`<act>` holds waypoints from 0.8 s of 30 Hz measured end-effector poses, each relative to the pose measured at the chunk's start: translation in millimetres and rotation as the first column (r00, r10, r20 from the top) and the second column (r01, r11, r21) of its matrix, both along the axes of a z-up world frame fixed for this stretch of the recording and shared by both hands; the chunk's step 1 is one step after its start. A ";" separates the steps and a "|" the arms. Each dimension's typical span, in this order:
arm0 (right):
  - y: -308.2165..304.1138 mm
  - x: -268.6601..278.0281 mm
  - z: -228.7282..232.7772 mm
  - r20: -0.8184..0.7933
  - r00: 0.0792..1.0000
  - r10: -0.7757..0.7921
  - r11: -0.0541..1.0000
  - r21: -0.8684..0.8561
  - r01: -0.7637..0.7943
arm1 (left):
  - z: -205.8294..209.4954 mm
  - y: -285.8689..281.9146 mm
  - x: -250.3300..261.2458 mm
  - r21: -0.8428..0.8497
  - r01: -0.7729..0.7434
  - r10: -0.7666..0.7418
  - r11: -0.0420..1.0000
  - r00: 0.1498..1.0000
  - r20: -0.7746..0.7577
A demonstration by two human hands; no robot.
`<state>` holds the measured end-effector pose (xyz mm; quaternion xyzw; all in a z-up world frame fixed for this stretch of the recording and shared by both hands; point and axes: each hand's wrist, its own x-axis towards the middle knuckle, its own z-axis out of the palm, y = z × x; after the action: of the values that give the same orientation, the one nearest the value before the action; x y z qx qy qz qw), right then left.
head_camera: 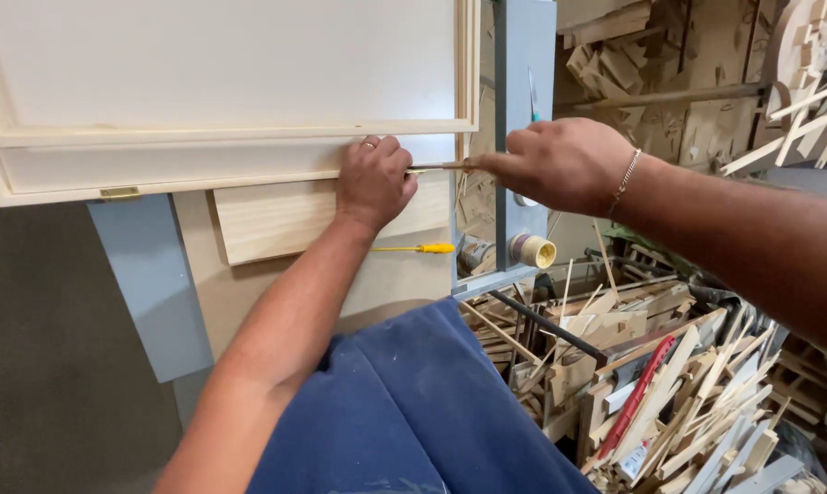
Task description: Assembling and inspecting wooden frames using a screwdriver and other hand tools
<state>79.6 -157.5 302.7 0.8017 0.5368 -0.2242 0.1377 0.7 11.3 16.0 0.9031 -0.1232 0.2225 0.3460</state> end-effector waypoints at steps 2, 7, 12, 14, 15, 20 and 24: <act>11.4 -9.5 -15.3 -0.101 0.803 -0.587 0.809 -0.048 0.586 | -2.0 -2.5 -3.7 -0.009 0.007 -0.007 1.000 1.000 -0.015; 29.3 -6.6 5.9 -0.116 0.359 -0.926 0.377 -0.252 0.891 | 3.5 1.8 2.3 0.001 0.003 -0.003 1.000 1.000 0.004; -9.8 0.7 -4.0 0.162 0.975 0.150 0.984 0.068 -0.162 | 3.6 0.0 -0.3 -0.018 -0.023 0.022 1.000 1.000 -0.004; -4.4 -4.2 -16.3 0.101 0.995 -0.007 0.994 0.114 -0.005 | 6.3 2.0 1.2 -0.021 -0.029 0.029 0.999 1.000 -0.007; -3.1 -8.1 -20.6 0.033 0.986 -0.164 0.977 0.143 0.158 | 9.2 0.9 -0.4 -0.030 -0.032 0.032 0.999 0.999 -0.011; 16.2 -5.7 -13.9 -0.078 0.476 -0.876 0.481 -0.205 0.852 | 5.9 1.4 3.2 -0.023 -0.020 0.019 1.000 1.000 -0.012; -0.7 -11.0 4.6 0.125 0.991 -0.053 0.999 0.015 0.052 | 5.6 1.5 0.5 -0.013 -0.007 0.007 1.000 1.000 -0.031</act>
<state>68.6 -158.2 307.3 0.8288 0.5071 -0.1739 0.1602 1.1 12.8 21.6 0.9045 -0.1132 0.2107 0.3530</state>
